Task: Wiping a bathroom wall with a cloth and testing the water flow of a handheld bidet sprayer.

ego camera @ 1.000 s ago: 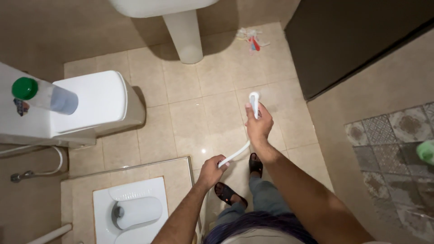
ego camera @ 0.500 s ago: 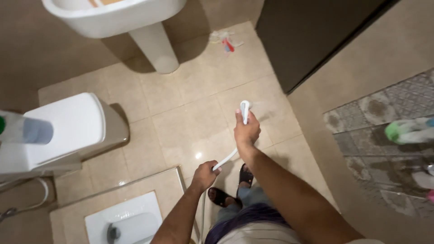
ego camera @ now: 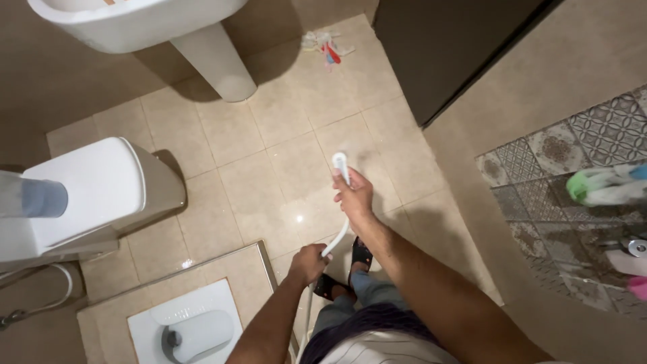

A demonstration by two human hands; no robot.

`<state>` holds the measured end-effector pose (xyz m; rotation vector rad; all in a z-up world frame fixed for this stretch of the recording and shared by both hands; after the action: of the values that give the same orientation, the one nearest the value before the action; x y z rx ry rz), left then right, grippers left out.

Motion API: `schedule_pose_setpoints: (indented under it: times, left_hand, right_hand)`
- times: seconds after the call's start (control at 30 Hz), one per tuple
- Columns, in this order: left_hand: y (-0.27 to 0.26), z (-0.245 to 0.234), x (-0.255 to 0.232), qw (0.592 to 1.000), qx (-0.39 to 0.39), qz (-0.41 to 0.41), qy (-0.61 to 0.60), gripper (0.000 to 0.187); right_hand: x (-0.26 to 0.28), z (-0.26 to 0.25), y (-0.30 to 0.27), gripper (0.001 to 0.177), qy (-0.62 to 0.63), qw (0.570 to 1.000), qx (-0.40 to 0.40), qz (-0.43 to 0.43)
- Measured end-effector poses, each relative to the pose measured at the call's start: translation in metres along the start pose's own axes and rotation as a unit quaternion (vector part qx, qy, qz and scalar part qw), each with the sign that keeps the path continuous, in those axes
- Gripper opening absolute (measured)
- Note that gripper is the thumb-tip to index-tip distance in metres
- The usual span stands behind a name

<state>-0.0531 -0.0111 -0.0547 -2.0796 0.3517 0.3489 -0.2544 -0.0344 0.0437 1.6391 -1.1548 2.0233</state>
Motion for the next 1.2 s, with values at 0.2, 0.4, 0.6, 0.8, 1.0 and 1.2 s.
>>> schedule_pose_setpoints:
  times: [0.2,0.4,0.6,0.8,1.0,1.2]
  left_hand:
    - [-0.034,-0.029,-0.006,0.992,-0.059,0.047,-0.098,0.009]
    - [-0.043,-0.035,-0.002,0.991,-0.049,0.011,-0.125,0.007]
    - [-0.043,-0.030,0.007,0.996,-0.037,0.036,-0.077,0.013]
    - [-0.021,-0.048,0.051,0.983,-0.161,0.027,-0.087,0.017]
    - [-0.034,-0.082,0.077,0.974,-0.158,-0.021,-0.159,0.029]
    - [-0.038,-0.084,0.092,0.962,-0.193,-0.034,-0.189,0.032]
  right_hand:
    - [-0.016,0.028,-0.004,0.039,-0.009,0.965,0.252,0.074]
    - [0.001,0.028,-0.008,0.037,-0.051,0.995,0.073,-0.034]
    - [-0.016,0.064,-0.007,0.042,-0.134,0.962,0.239,0.003]
    - [0.015,0.104,-0.016,0.047,0.011,0.945,0.299,-0.131]
    - [0.021,0.136,-0.039,0.045,0.030,0.916,0.365,-0.166]
    - [0.038,0.159,-0.063,0.048,0.026,0.895,0.382,-0.227]
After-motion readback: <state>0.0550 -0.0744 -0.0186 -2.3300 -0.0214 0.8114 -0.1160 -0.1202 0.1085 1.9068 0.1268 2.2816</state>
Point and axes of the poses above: each hand's wrist, its own y-axis towards the middle knuckle, its own z-axis out of the palm, x = y × z, the point moved 7 cm from there along y, towards the middle knuckle, and after that the axes turned 10 degrees about -z, right-handed, at the moved point
